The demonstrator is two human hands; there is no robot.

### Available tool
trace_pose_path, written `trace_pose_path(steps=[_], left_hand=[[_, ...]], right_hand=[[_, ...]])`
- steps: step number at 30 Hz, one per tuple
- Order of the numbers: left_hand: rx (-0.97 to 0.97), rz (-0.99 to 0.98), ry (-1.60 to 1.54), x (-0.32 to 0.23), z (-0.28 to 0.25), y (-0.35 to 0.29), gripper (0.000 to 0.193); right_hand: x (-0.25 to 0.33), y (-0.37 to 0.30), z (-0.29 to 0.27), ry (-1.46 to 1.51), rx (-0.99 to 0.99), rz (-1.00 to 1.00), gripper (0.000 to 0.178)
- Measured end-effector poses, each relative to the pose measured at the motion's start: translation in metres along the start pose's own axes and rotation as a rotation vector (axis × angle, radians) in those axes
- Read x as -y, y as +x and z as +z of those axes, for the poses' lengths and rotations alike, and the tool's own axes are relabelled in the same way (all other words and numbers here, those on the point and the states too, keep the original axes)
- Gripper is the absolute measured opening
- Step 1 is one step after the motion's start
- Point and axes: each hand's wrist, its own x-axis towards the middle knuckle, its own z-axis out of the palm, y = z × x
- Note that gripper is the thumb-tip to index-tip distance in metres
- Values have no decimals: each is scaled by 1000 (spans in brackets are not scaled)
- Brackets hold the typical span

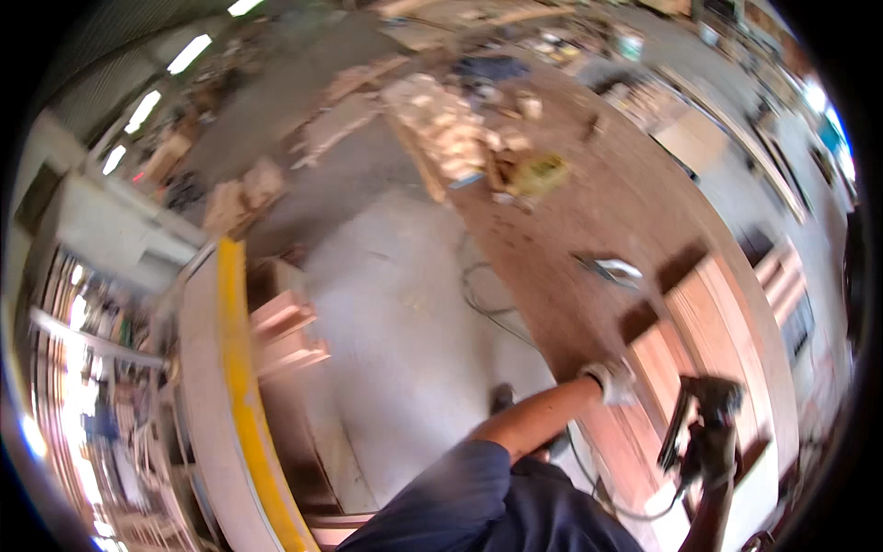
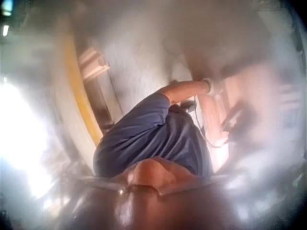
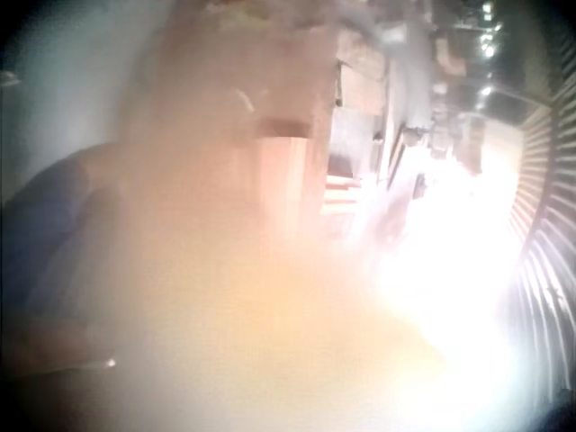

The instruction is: The person applies glue to a large wooden panel using a brush and then secures several wooden slats to the panel using a pneumatic nail gun. The person works in a workshop environment, handling the wood pieces and tools to assemble the structure.

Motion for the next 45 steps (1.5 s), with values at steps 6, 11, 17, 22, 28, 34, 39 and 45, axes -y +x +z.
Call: trace_pose_path(steps=[6, 11, 17, 22, 28, 34, 39, 45], left_hand=[[-246, 191, 14, 28, 20, -1, 59], [-478, 386, 149, 25, 30, 7, 48], [-394, 307, 129, 36, 41, 5, 52], [-425, 324, 153, 30, 31, 3, 53], [-544, 346, 124, 31, 38, 1, 48], [-536, 324, 166, 31, 47, 6, 46], [-448, 360, 185, 41, 39, 8, 51], [-481, 353, 265, 45, 53, 24, 49]], right_hand=[[72, 24, 23, -607, -1, 71, 30], [14, 30, -3, -494, -25, 41, 31], [4, 53, -4, -604, -27, -50, 31], [11, 51, -3, -581, -14, 85, 40], [23, 34, 9, -472, 50, 177, 45], [27, 21, 6, -501, 103, 142, 48], [14, -6, -1, -405, 99, 178, 41], [21, -48, 26, -340, 205, 144, 24]])
